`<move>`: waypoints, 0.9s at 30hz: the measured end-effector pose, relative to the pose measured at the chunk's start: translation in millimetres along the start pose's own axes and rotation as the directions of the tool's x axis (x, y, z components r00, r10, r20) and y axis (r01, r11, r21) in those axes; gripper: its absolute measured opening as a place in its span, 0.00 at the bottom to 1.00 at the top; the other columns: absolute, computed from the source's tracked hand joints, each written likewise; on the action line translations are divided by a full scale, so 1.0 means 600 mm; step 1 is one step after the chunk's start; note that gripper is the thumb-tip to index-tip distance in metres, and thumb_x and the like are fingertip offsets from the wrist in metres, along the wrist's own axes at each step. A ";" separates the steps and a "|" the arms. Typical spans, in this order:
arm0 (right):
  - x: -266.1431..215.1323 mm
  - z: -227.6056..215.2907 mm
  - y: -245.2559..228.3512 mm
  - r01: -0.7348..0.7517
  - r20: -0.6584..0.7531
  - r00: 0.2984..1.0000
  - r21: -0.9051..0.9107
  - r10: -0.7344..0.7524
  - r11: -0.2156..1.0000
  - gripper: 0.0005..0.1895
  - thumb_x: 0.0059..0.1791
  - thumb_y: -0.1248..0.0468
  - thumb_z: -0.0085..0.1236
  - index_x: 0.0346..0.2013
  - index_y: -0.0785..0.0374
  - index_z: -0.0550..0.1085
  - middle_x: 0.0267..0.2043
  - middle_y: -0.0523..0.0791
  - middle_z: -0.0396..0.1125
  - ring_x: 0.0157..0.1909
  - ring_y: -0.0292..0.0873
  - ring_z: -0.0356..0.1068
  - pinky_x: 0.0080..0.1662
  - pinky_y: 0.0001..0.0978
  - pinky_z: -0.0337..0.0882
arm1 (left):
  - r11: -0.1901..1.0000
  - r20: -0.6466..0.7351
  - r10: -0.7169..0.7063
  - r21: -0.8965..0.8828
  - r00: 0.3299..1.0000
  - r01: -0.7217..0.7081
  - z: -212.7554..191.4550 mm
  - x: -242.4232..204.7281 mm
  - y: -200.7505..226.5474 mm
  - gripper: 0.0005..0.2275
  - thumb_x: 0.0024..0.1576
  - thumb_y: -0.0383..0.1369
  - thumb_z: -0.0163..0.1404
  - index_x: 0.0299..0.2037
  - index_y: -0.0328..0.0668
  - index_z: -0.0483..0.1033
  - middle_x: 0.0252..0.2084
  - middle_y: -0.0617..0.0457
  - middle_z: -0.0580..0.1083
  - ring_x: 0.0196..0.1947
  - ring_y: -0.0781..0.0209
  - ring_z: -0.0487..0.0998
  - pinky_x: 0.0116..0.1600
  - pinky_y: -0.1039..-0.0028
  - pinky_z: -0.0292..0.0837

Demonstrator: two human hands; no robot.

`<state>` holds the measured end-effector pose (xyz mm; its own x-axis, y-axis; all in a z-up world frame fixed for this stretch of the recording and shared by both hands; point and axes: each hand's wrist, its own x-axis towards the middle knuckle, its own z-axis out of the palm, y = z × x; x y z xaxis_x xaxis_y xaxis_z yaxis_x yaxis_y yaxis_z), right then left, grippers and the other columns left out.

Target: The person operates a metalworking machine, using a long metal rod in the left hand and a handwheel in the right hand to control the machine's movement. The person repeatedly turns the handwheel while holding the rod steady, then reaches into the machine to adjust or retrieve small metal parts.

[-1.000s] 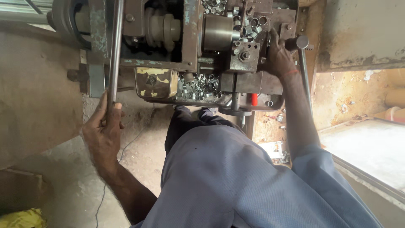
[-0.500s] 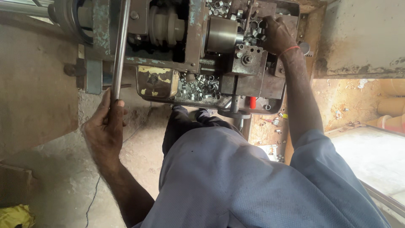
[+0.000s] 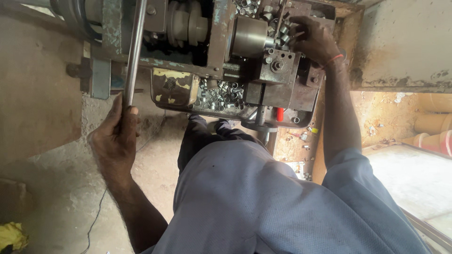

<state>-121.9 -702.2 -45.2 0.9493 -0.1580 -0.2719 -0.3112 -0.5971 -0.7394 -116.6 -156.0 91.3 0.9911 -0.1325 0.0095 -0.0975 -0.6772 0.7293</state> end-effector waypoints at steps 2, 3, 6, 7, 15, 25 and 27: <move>-0.001 -0.008 0.002 0.041 0.038 0.999 -0.108 -0.037 0.993 0.37 0.49 0.69 0.67 0.71 0.59 0.63 0.59 0.55 0.71 0.53 0.49 0.74 0.53 0.39 0.77 | 1.000 -0.005 -0.015 0.004 1.000 0.015 0.001 0.001 0.002 0.19 0.67 0.39 0.55 0.66 0.43 0.75 0.30 0.51 0.79 0.26 0.70 0.78 0.27 0.76 0.71; 0.000 -0.009 0.006 0.081 0.041 0.996 -0.133 -0.076 0.988 0.39 0.48 0.71 0.67 0.72 0.60 0.63 0.58 0.56 0.70 0.53 0.50 0.74 0.53 0.40 0.76 | 1.000 -0.007 -0.023 0.007 1.000 0.023 0.000 0.001 0.002 0.19 0.67 0.39 0.55 0.66 0.43 0.75 0.29 0.51 0.79 0.26 0.70 0.78 0.26 0.76 0.71; 0.005 0.004 0.024 0.106 0.024 0.994 -0.223 -0.103 0.969 0.37 0.48 0.72 0.63 0.72 0.61 0.62 0.57 0.58 0.70 0.52 0.52 0.73 0.49 0.41 0.76 | 1.000 0.000 -0.022 -0.013 1.000 0.022 0.002 0.001 0.001 0.19 0.67 0.40 0.54 0.66 0.41 0.74 0.31 0.51 0.79 0.25 0.71 0.78 0.26 0.77 0.71; 0.008 0.012 0.029 0.050 -0.004 0.999 -0.262 -0.053 0.964 0.33 0.53 0.69 0.61 0.72 0.59 0.63 0.57 0.57 0.70 0.51 0.53 0.74 0.47 0.42 0.78 | 1.000 0.000 -0.011 -0.008 1.000 0.011 0.002 0.001 -0.001 0.19 0.68 0.40 0.54 0.66 0.41 0.74 0.30 0.51 0.79 0.25 0.71 0.77 0.26 0.77 0.70; 0.023 0.030 0.024 0.061 -0.177 0.980 -0.137 -0.085 0.989 0.32 0.45 0.62 0.76 0.59 0.69 0.71 0.54 0.56 0.72 0.50 0.50 0.76 0.48 0.39 0.78 | 1.000 0.013 -0.020 0.011 1.000 0.020 0.003 0.002 0.000 0.20 0.68 0.40 0.54 0.66 0.38 0.74 0.26 0.51 0.77 0.23 0.72 0.75 0.25 0.77 0.66; 0.021 0.040 -0.002 0.090 -0.114 0.991 0.197 -0.069 0.976 0.27 0.48 0.68 0.66 0.61 0.68 0.71 0.56 0.52 0.72 0.53 0.46 0.77 0.51 0.35 0.77 | 0.999 -0.006 0.030 0.018 1.000 -0.030 0.003 -0.002 -0.001 0.19 0.69 0.40 0.54 0.66 0.40 0.75 0.27 0.53 0.77 0.24 0.72 0.75 0.26 0.76 0.68; 0.020 0.039 0.000 0.097 -0.116 0.990 0.155 -0.079 0.983 0.28 0.47 0.69 0.65 0.61 0.68 0.70 0.55 0.52 0.72 0.52 0.46 0.77 0.51 0.35 0.78 | 0.999 0.000 -0.011 0.049 1.000 0.011 0.004 -0.001 -0.002 0.19 0.68 0.40 0.54 0.66 0.41 0.75 0.24 0.52 0.75 0.21 0.70 0.73 0.24 0.73 0.65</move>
<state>-111.5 -685.5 -62.9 0.9697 -0.2005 -0.1394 -0.2213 -0.4801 -0.8488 -117.5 -156.8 88.7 0.9921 -0.1254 0.0016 -0.0912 -0.7134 0.6948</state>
